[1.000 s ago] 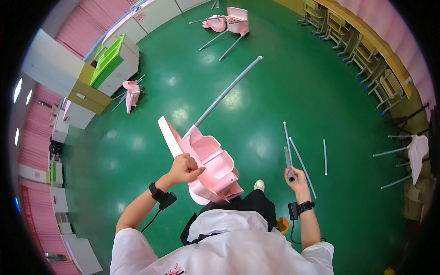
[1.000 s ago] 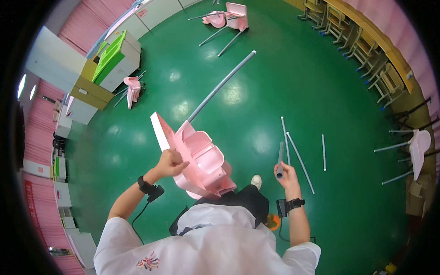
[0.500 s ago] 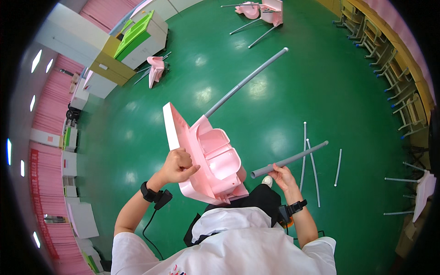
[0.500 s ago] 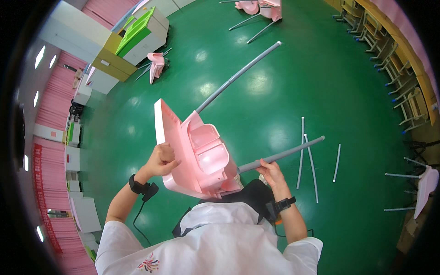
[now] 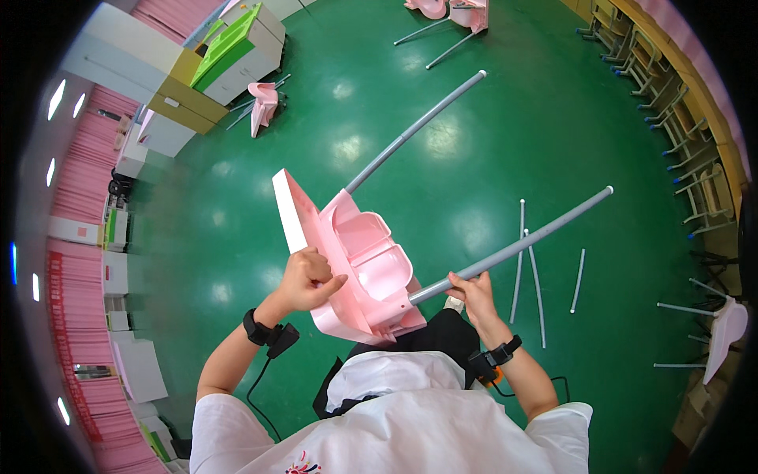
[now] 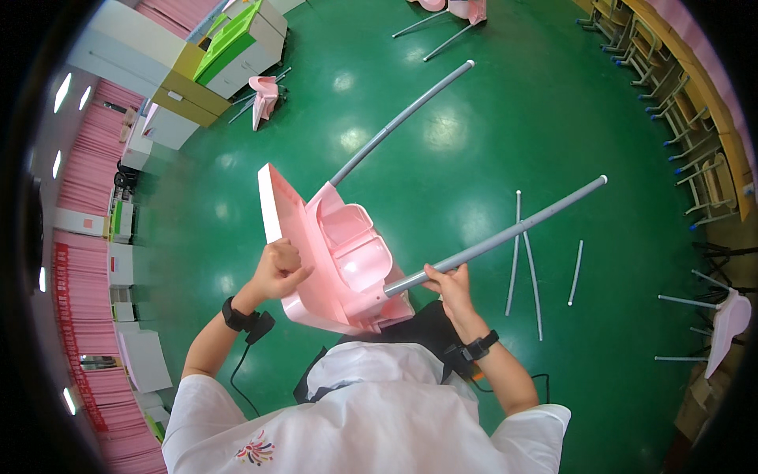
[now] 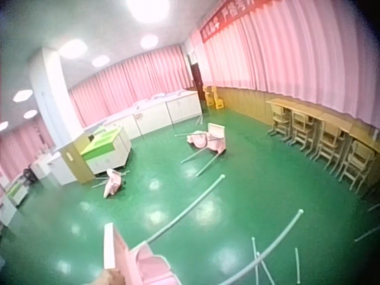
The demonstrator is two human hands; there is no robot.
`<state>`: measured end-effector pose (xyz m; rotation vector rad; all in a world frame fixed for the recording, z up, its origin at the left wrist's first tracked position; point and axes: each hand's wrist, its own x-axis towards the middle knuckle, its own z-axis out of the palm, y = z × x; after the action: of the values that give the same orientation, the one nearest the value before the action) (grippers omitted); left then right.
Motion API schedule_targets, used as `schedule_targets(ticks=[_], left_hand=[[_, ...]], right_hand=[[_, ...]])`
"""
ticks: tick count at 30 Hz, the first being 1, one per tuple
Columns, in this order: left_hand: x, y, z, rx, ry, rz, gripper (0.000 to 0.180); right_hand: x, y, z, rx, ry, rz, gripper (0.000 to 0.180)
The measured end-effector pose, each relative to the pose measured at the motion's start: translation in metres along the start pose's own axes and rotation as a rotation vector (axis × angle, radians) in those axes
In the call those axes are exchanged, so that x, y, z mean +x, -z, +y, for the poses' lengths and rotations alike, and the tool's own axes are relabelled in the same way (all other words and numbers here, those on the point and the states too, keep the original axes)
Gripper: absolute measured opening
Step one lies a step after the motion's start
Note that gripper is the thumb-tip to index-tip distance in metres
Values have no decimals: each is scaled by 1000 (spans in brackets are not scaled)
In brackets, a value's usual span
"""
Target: The person assembles a pink plastic child's high chair by inserting several metal poles into the base slots and attaching structural frame elements by hand.
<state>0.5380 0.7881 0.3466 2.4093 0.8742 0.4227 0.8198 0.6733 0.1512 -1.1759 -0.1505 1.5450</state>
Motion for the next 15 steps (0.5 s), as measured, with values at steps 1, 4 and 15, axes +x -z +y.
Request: schedule_targets(ticks=[1, 4, 15], left_hand=[[1, -2, 1, 11, -10, 8, 46], [0, -10, 2, 26, 2, 44, 45], [-10, -27, -5, 50, 39, 144, 43]], right_hand=[[-1, -1, 1, -1, 14, 24, 49], [-6, -6, 3, -23, 43, 73, 49], [-8, -25, 8, -219, 188, 131, 54]])
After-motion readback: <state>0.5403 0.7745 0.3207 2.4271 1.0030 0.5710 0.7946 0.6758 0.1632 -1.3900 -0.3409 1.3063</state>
